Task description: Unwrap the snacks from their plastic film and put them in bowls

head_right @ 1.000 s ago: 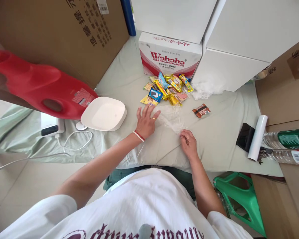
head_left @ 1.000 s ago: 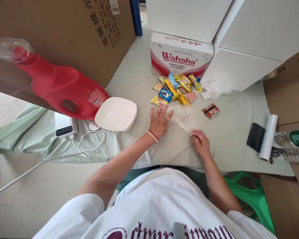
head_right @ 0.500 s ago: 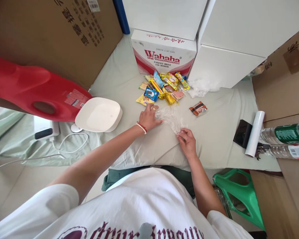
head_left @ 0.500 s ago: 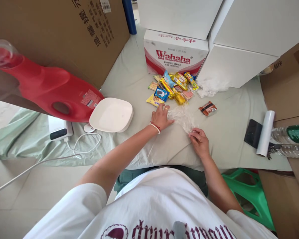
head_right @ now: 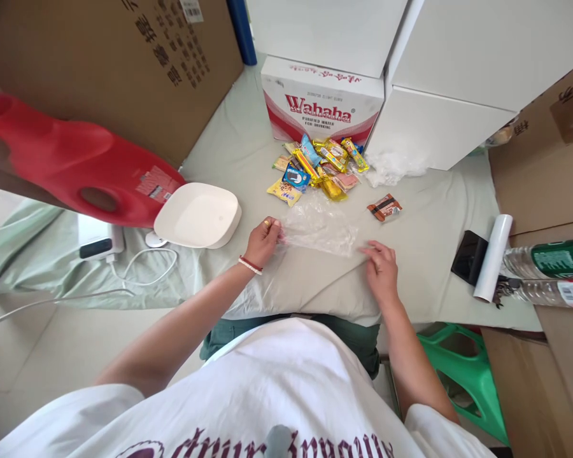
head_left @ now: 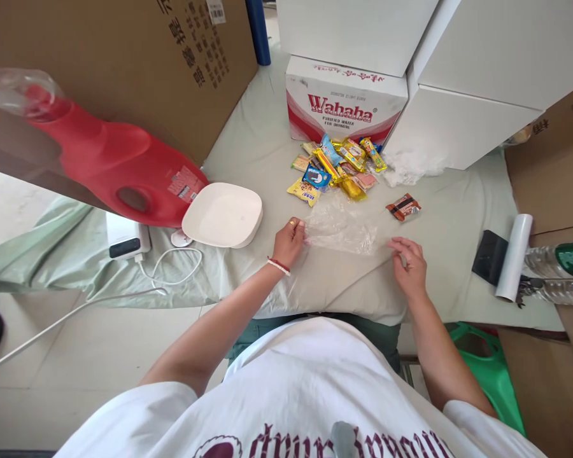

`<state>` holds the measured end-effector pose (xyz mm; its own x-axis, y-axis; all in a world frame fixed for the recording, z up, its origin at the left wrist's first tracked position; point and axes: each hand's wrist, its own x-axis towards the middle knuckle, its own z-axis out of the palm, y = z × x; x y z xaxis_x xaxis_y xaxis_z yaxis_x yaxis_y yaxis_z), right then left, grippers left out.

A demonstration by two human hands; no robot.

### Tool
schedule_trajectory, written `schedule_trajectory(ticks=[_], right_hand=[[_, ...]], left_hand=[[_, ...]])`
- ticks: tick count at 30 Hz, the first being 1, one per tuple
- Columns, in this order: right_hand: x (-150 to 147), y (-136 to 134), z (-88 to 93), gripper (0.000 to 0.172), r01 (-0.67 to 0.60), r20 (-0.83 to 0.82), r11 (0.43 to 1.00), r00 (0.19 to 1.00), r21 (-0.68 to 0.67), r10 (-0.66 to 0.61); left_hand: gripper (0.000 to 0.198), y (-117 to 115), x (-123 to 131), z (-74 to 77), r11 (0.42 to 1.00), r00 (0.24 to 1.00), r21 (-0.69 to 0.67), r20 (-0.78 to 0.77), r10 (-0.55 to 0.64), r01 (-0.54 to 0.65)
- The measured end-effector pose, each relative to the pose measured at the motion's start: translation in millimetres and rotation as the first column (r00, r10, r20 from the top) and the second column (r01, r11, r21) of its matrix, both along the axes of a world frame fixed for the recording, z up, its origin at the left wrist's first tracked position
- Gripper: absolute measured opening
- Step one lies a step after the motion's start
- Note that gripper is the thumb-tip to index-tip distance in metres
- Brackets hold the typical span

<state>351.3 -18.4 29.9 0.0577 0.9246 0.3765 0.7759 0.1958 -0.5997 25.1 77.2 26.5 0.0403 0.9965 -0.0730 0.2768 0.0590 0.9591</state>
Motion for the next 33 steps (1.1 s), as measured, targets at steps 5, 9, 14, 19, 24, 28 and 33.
schedule_trajectory(ticks=[5,9,14,19,24,28,33], right_hand=[[-41,37,45.3,0.058,-0.241,0.128,0.969,0.961,-0.048,0.245],[-81,68,43.7,0.064,-0.434,0.276,0.867,0.826,-0.244,0.491],[-95,69,28.3,0.030,-0.394,0.379,0.904,0.821,-0.165,0.427],[-81,23,15.7,0.033,-0.277,0.297,0.961,0.915,-0.026,0.272],[-73,-36,-4.5,0.033,-0.306,0.221,0.948,0.922,-0.086,0.318],[-67,-69,-4.7,0.033,-0.419,0.151,0.886,0.880,-0.198,0.450],[-53,-75,22.2,0.025,-0.338,-0.025,0.930,0.941,-0.147,0.338]], left_hand=[[0.033,-20,8,5.0,0.998,0.976,-0.022,-0.214,0.049,-0.055],[0.032,-26,13,3.8,0.995,0.956,-0.042,-0.282,0.079,-0.094],[0.033,-23,4,2.4,0.980,0.962,-0.103,-0.235,0.140,-0.168],[0.041,-15,-8,1.4,0.956,0.949,-0.130,-0.216,0.231,-0.262],[0.042,-11,-13,-2.2,0.961,0.898,-0.053,-0.373,0.232,-0.270],[0.031,-21,-16,-8.8,0.967,0.796,0.034,-0.560,0.227,-0.252],[0.053,-42,-14,-17.2,0.926,0.695,0.320,-0.619,0.364,-0.201]])
